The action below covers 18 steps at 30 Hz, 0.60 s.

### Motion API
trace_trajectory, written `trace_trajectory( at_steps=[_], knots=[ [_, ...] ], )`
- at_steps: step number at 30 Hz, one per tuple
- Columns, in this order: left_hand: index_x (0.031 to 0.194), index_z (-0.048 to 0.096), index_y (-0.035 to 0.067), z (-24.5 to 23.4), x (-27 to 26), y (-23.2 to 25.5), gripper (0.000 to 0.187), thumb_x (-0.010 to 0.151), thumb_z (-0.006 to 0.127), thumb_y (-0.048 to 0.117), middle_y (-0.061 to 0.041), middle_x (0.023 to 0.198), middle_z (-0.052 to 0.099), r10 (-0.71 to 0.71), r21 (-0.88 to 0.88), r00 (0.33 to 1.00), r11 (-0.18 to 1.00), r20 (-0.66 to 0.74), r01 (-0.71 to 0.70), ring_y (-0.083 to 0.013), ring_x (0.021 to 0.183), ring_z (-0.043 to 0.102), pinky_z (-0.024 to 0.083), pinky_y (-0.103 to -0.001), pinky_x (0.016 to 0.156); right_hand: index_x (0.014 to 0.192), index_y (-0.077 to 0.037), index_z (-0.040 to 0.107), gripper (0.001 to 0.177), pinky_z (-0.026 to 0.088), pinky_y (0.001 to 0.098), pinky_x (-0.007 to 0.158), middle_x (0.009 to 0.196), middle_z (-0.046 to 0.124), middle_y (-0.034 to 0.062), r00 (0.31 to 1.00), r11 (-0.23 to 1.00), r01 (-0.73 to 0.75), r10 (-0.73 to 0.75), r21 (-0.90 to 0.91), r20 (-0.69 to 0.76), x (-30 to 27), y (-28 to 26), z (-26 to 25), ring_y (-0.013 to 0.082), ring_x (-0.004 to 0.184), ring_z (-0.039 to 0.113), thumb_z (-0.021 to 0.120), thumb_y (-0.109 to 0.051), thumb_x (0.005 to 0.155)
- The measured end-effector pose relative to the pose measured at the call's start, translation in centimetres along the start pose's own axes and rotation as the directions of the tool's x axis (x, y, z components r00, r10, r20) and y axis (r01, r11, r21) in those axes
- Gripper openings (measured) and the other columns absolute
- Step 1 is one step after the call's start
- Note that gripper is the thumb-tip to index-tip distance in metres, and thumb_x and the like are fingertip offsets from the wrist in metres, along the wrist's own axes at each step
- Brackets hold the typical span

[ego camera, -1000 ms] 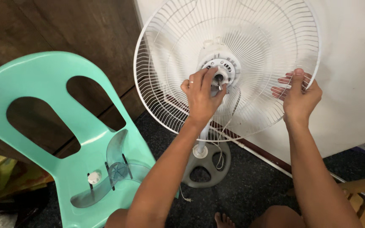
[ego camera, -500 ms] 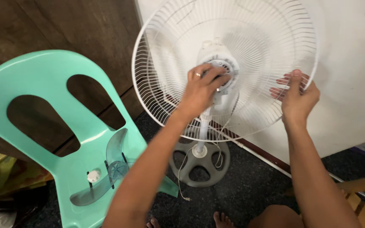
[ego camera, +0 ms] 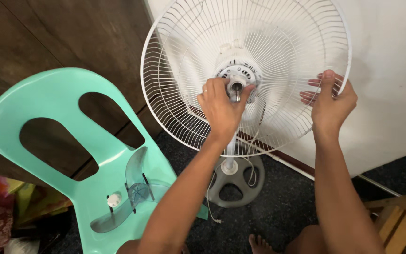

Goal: The person assembles a standing fan by attaching the front grill, securing the fan blades to the motor hub, and tightening the central cap. The person then places the rear grill over the assembly to complete the task.

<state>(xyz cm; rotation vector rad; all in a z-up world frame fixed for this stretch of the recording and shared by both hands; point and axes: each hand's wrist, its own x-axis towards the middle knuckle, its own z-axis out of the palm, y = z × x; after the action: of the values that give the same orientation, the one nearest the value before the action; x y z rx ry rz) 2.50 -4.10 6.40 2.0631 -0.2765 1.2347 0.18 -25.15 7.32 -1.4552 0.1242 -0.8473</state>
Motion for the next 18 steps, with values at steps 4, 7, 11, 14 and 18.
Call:
trace_trajectory(
  at_steps=[4,7,11,14,18],
  knots=[
    [0.106,0.064,0.004,0.9,-0.7,0.3,0.05,0.079,0.09,0.038,-0.009,0.103,0.06,-0.073,-0.047,0.997,0.996,-0.007,0.073,-0.025,0.085,0.058,0.044,-0.041,0.077,0.122,0.0,0.05,0.035,0.064,0.0315,0.067,0.105,0.071,0.0094,1.0,0.994,0.025,-0.023,0.105,-0.019,-0.6,0.9,-1.3,0.0178,0.082,0.074,0.072,-0.018,0.102],
    [0.106,0.066,0.003,0.7,-0.7,0.1,0.045,0.08,0.09,0.03,-0.011,0.102,0.058,-0.071,-0.117,0.997,0.99,0.026,0.074,-0.0254,0.085,0.06,0.049,-0.04,0.072,0.13,0.001,0.046,0.049,0.063,0.0343,0.082,0.117,0.068,0.0108,0.997,0.99,0.061,-0.065,0.128,0.028,-2.1,2.4,-2.1,0.0211,0.1,0.074,0.079,-0.009,0.095],
    [0.118,0.067,0.002,-0.2,-0.2,-0.3,0.047,0.078,0.088,0.015,-0.012,0.107,0.058,0.07,-0.176,0.994,0.983,0.083,-0.055,-0.0289,0.098,0.06,0.052,-0.04,0.081,0.12,0.002,0.058,0.041,0.066,0.0345,0.073,0.103,0.072,0.0139,0.954,0.944,-0.298,0.288,0.142,0.083,-5.5,5.4,-1.5,0.023,0.085,0.074,0.081,-0.006,0.086],
    [0.121,0.069,0.007,-1.3,1.3,-1.3,0.047,0.075,0.078,0.0,-0.009,0.121,0.064,0.306,-0.148,0.934,0.948,0.183,-0.282,-0.0314,0.118,0.058,0.055,-0.039,0.095,0.109,0.002,0.064,0.027,0.062,0.0329,0.066,0.095,0.073,0.0131,0.917,0.899,-0.397,0.395,0.187,0.048,-6.1,6.8,-0.8,0.0219,0.074,0.074,0.08,-0.008,0.089],
    [0.132,0.064,0.008,-3.2,2.3,-2.0,0.058,0.076,0.075,-0.005,-0.006,0.134,0.061,0.518,-0.148,0.79,0.854,0.327,-0.498,-0.0282,0.131,0.056,0.049,-0.041,0.112,0.103,0.001,0.065,0.022,0.059,0.0314,0.062,0.091,0.071,0.011,0.93,0.915,-0.364,0.366,0.174,0.021,-6.4,7.1,-1.2,0.0218,0.071,0.073,0.081,-0.009,0.091]
  ],
)
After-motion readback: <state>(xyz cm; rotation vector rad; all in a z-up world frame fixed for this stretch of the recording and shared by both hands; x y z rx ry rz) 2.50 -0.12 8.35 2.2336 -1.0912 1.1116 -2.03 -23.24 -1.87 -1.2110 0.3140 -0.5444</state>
